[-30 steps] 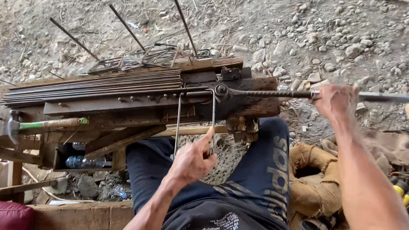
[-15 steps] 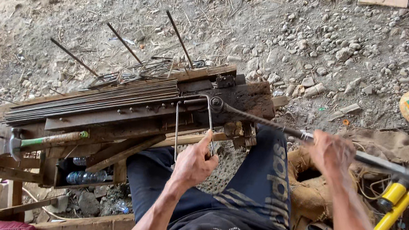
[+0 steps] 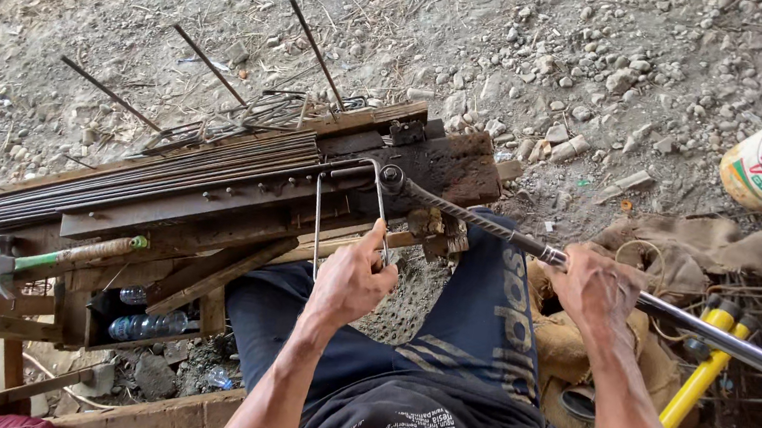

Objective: The person sits at a wooden workbench and uses a manual bending machine to shape thin metal rods. They insert rods into the machine, rotate a crank to bend them, and occasionally use a hammer to adjust the pieces. The bent rods are placed on the workbench.

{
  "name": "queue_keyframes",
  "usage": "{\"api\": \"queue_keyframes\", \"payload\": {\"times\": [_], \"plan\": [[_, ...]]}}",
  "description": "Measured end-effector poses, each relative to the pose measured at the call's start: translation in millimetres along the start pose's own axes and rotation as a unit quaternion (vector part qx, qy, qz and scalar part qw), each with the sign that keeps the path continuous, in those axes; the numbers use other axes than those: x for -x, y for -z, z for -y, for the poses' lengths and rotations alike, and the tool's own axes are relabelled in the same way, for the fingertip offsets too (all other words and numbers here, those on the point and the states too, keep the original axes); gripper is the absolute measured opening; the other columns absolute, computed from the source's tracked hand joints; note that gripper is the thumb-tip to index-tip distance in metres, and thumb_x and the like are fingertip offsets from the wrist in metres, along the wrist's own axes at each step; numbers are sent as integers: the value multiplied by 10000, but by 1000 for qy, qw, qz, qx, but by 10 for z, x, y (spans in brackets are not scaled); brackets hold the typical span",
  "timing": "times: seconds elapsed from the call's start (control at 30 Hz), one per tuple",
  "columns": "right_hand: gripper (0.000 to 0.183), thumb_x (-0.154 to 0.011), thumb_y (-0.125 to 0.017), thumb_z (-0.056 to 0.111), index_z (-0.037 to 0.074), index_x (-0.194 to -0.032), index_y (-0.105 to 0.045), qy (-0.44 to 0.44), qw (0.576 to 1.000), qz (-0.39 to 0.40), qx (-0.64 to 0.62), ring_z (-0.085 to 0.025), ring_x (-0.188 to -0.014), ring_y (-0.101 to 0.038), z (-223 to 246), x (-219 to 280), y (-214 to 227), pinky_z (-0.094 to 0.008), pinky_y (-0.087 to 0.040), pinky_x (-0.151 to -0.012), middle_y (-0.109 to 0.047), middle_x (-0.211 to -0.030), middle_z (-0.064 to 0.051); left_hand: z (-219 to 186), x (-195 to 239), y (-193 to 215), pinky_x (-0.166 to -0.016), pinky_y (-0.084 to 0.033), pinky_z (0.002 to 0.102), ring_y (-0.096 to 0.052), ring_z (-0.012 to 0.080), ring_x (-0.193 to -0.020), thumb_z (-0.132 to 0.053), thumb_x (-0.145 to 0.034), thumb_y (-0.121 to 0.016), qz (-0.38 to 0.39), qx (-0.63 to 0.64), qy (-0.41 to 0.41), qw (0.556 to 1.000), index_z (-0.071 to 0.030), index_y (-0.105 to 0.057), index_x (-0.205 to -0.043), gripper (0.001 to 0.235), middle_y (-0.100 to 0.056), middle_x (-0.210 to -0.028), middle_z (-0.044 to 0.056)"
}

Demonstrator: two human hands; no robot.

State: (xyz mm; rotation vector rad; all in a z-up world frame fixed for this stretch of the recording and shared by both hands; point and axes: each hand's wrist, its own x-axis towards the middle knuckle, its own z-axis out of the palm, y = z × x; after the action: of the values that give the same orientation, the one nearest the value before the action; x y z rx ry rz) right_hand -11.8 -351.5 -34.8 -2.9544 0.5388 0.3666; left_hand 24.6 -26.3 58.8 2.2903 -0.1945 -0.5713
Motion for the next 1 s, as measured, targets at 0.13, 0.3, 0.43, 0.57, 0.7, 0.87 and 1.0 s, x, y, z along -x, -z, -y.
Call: {"api": "queue_keyframes", "payload": {"times": [0.13,0.3,0.43,0.57,0.7,0.87,1.0], "plan": [[307,-967,-620,395,114,-844,-618,-7,993,-1,-118,-277,-607,-674,118,220,68,-368,-497,-657,-696,-638,-130,40,-31,5,-656,-514,385,-548,173,-493,-147,-870,-561,-4,3,-10,1000,70,-352,-1502,700,-576,-517,-2],[377,-949,-554,542,182,-856,-616,-9,997,59,-44,-176,-581,-680,71,467,-342,-282,-502,-597,-709,-634,-36,121,-78,-61,-624,-492,390,-562,195,-514,-184,-866,-583,-7,-16,-4,1000,46,-346,-1507,721,-586,-552,19],[454,-944,-467,667,224,-854,-501,-21,996,88,9,-153,-629,-530,-3,357,-445,-308,-426,-578,-578,-696,56,115,-95,-179,-579,-512,471,-638,275,-614,-293,-865,-589,-29,-103,31,994,-75,-320,-1548,766,-637,-690,31],[467,-939,-489,712,251,-875,-523,25,987,35,155,-61,-483,-397,-212,-166,-480,-217,-336,-480,-481,-575,135,306,-112,-350,-421,-488,406,-606,203,-466,-244,-900,-670,-100,-146,-78,981,-27,-350,-1510,722,-676,-627,38],[363,-975,-547,571,233,-849,-581,8,997,38,72,-74,-504,-469,-272,-499,-423,-214,-403,-556,-550,-564,100,99,-54,-160,-444,-460,478,-630,308,-491,-217,-928,-591,-115,-168,-100,974,-119,-454,-1422,522,-680,-637,73],[311,-905,-698,522,229,-836,-622,43,994,-32,91,-63,-474,-522,-370,-748,-497,-212,-396,-460,-644,-591,83,9,-164,220,-410,-473,291,-590,130,-542,-134,-953,-627,-240,-238,-295,894,-154,-596,-1283,331,-683,-731,-26],[318,-888,-700,544,241,-832,-620,44,993,-41,103,-63,-470,-502,-384,-786,-484,-212,-377,-480,-610,-556,91,-29,-296,748,-359,-302,214,-403,55,-492,-51,-985,-598,-396,-200,-301,844,-186,-729,-1109,226,-594,-650,-76]]}}
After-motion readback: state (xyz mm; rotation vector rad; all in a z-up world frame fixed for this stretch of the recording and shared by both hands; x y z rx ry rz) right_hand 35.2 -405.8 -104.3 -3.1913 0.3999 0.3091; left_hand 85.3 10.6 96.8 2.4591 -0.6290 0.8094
